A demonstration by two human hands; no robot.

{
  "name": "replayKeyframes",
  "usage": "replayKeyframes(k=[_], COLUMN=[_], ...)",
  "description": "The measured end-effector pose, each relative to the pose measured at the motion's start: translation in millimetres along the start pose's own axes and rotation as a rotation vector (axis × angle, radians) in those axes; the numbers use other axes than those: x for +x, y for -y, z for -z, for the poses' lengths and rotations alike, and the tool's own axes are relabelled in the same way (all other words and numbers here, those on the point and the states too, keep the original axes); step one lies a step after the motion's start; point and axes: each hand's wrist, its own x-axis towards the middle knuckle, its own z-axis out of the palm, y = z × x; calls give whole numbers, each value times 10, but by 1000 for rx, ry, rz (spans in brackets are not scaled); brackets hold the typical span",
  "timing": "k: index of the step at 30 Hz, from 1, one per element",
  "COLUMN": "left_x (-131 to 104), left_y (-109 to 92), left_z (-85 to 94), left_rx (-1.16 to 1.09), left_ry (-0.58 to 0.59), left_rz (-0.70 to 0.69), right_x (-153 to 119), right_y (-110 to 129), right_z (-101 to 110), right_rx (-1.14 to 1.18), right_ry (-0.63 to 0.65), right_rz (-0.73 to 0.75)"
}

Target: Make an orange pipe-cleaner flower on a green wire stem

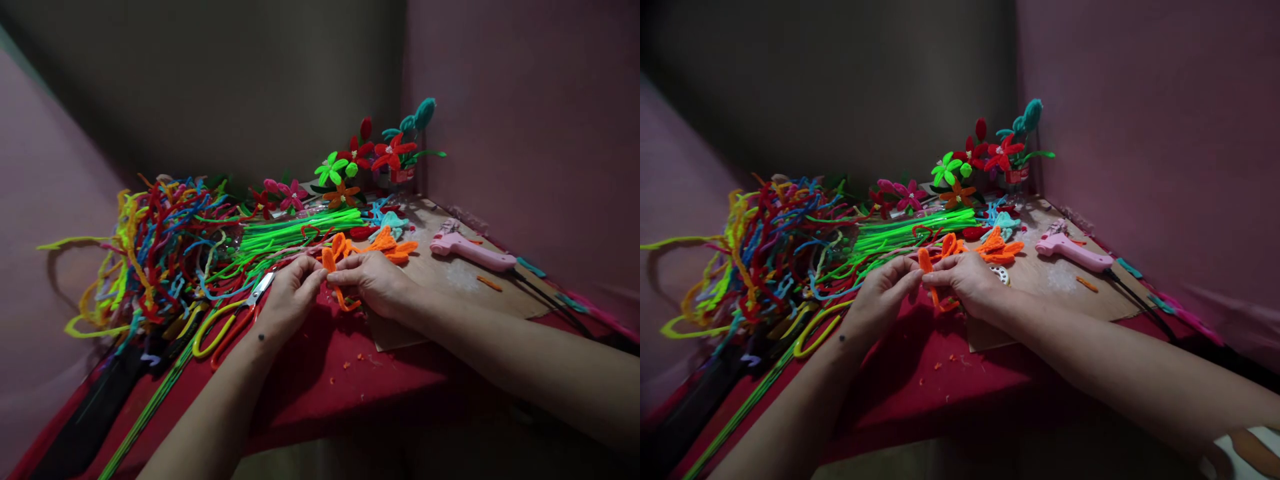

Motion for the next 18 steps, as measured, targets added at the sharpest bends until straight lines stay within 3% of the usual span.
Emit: replayKeyframes(k=[8,14,18], left_x=[51,61,68], left_y=[52,-2,9], left_z=[29,-47,-52], left_rx=[-329,-158,-159], left_ry=[73,-185,-217], left_rz=[65,-50,-58], right_x=[-37,-69,-57], right_y=[23,12,-28], right_z=[-41,-71,-59], right_rx=[-221,-309,-298], right_ry=[29,-38,-10], right_rz=[102,72,68])
